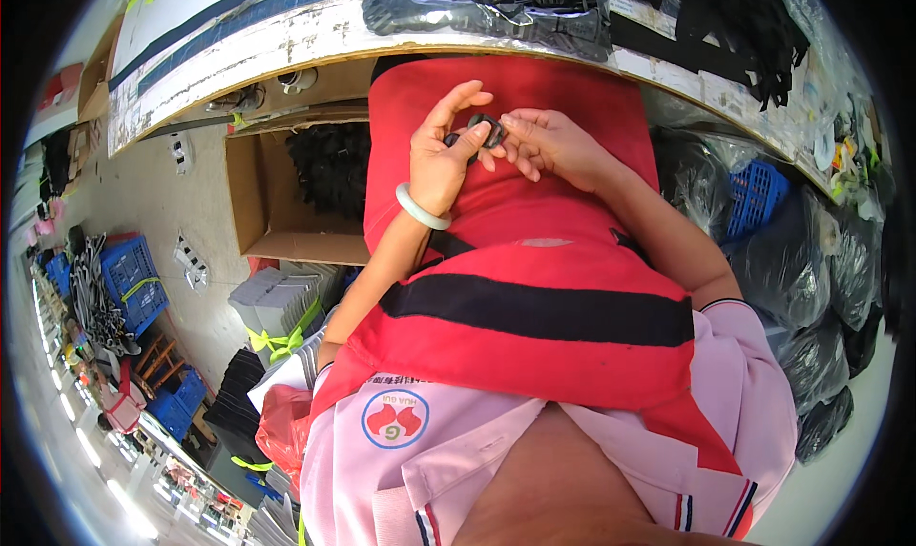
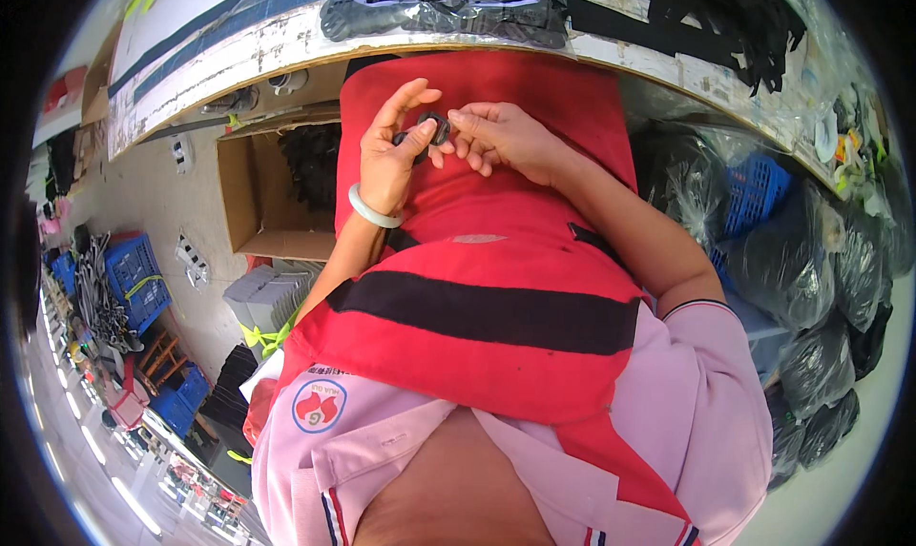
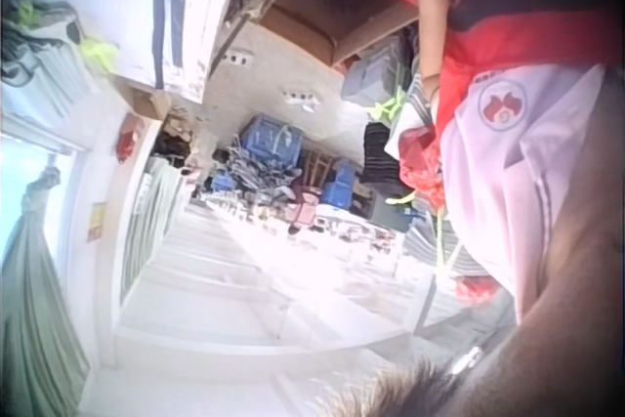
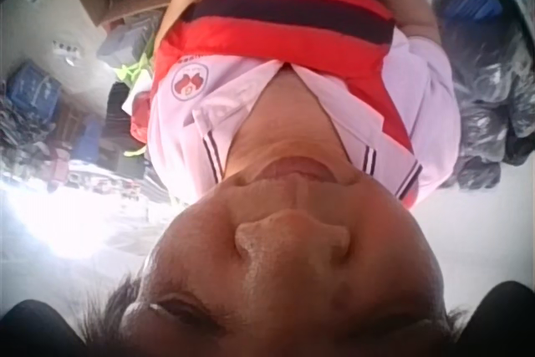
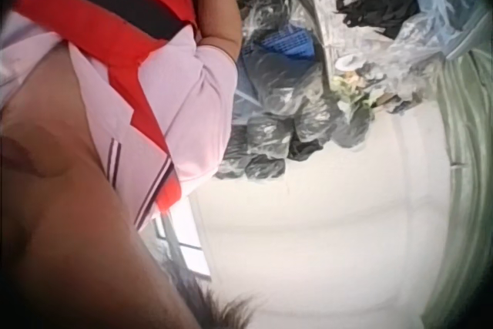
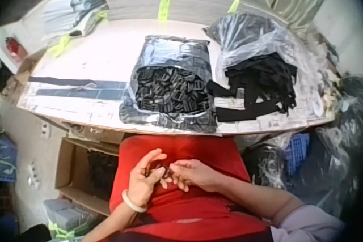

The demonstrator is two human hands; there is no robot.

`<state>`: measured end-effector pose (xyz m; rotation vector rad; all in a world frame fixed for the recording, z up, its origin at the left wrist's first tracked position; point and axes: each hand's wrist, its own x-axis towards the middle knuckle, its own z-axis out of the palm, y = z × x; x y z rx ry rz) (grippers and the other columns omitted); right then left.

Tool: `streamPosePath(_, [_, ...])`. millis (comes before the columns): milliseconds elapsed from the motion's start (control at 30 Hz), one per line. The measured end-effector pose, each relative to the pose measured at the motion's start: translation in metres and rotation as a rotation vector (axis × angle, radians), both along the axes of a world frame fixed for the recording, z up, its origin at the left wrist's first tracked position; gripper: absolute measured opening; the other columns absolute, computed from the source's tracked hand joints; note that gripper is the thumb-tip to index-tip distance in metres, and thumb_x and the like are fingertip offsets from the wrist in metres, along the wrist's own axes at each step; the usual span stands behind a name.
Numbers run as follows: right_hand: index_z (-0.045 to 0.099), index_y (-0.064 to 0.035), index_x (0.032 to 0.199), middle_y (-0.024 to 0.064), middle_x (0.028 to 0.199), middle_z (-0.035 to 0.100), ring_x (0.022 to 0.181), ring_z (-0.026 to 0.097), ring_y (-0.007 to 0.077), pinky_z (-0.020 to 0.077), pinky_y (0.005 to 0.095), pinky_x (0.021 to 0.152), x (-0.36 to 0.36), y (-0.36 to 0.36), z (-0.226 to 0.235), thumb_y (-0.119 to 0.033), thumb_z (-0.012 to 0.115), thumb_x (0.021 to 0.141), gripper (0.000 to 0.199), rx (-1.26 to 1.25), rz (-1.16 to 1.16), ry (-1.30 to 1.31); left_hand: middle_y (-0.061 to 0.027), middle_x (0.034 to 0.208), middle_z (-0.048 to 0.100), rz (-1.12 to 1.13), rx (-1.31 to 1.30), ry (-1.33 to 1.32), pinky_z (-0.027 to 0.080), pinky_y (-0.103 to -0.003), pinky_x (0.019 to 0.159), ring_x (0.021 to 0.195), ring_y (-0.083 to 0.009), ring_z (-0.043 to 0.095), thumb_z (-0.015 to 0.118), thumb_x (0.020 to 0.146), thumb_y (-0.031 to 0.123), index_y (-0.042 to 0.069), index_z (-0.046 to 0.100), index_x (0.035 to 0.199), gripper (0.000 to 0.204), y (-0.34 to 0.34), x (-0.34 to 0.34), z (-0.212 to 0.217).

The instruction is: Thread plastic buckles onto black webbing straps at a workbench.

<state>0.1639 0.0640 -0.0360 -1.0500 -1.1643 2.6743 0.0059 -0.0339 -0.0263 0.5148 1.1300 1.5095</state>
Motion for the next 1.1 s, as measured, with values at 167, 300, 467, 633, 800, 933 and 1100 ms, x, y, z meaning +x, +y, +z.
streamPosePath(167, [0.061, -0.0028, 0.094, 0.0009, 0.076, 0.059, 0.062, 0.055, 0.0063, 0.0466, 0.0201, 0.053, 0.001, 0.003, 0.005, -0.029, 0.052, 0.098, 0.028, 0.275, -0.044, 0.006, -0.0104, 0.089, 0.064, -0.039, -0.032, 0.059, 0.049, -0.023, 0.049, 0.06, -0.0125, 0.061, 0.057, 0.089, -0.005, -0.004, 0.059, 0.114, 0.025, 0.007, 0.011, -0.015])
streamPosePath(300, [0.063, -0.0011, 0.097, 0.0025, 0.078, 0.062, 0.065, 0.058, 0.0076, 0.048, 0.0218, 0.055, 0.002, 0.008, 0.013, -0.025, 0.055, 0.097, 0.025, 0.414, -0.048, -0.032, -0.0061, 0.077, 0.064, -0.083, -0.128, 0.16, 0.044, -0.02, 0.048, 0.058, -0.0083, 0.057, 0.061, 0.088, -0.001, -0.001, 0.063, 0.103, 0.015, 0.005, 0.001, -0.027])
streamPosePath(467, [0.067, -0.0054, 0.094, 0.009, 0.083, 0.065, 0.074, 0.062, 0.0183, 0.0494, 0.0306, 0.067, 0.017, 0.082, 0.061, -0.014, 0.065, 0.084, 0.014, 1.384, -0.373, -0.241, -0.0032, 0.076, 0.065, -0.156, -0.17, 0.131, 0.044, -0.021, 0.051, 0.061, -0.0079, 0.057, 0.065, 0.087, 0.004, -0.001, 0.065, 0.094, 0.008, -0.004, -0.007, -0.03])
streamPosePath(633, [0.067, -0.0093, 0.104, 0.0054, 0.093, 0.063, 0.088, 0.058, 0.0227, 0.0466, 0.0337, 0.079, 0.047, 0.183, 0.052, -0.021, 0.068, 0.083, 0.024, 2.213, -0.199, -0.652, -0.0065, 0.08, 0.065, -0.138, -0.251, -0.335, 0.053, -0.027, 0.056, 0.064, -0.0154, 0.062, 0.064, 0.09, 0.009, -0.002, 0.064, 0.1, 0.015, 0.002, -0.009, -0.021])
streamPosePath(800, [0.067, -0.0016, 0.099, 0.0072, 0.081, 0.066, 0.07, 0.063, 0.0164, 0.0487, 0.0272, 0.066, 0.019, 0.143, 0.09, -0.017, 0.063, 0.088, 0.019, 1.668, -0.283, -0.249, 0.0006, 0.07, 0.05, -0.145, -0.159, -0.467, 0.039, -0.022, 0.05, 0.062, -0.0104, 0.049, 0.055, 0.097, 0.022, 0.006, 0.059, 0.096, 0.016, 0.003, -0.03, -0.015])
streamPosePath(933, [0.063, -0.0034, 0.098, -0.0017, 0.06, 0.054, 0.049, 0.049, 0.0038, 0.0411, 0.0186, 0.047, -0.012, 0.046, 0.113, -0.023, 0.056, 0.095, 0.021, 0.885, -0.088, -0.137, -0.0015, 0.072, 0.056, -0.055, -0.115, -0.404, 0.037, -0.022, 0.049, 0.061, -0.0095, 0.049, 0.056, 0.096, 0.018, 0.006, 0.059, 0.101, 0.014, 0.007, -0.033, -0.002])
streamPosePath(1100, [0.06, -0.0034, 0.095, 0.0022, 0.062, 0.057, 0.046, 0.052, 0.0068, 0.0407, 0.0204, 0.041, -0.017, 0.003, 0.066, -0.026, 0.055, 0.096, 0.024, 0.394, 0.019, -0.076, -0.0101, 0.077, 0.067, 0.017, -0.003, -0.188, 0.044, -0.022, 0.046, 0.056, -0.0128, 0.058, 0.061, 0.091, 0.009, -0.003, 0.062, 0.1, 0.015, 0.011, -0.021, 0.003])
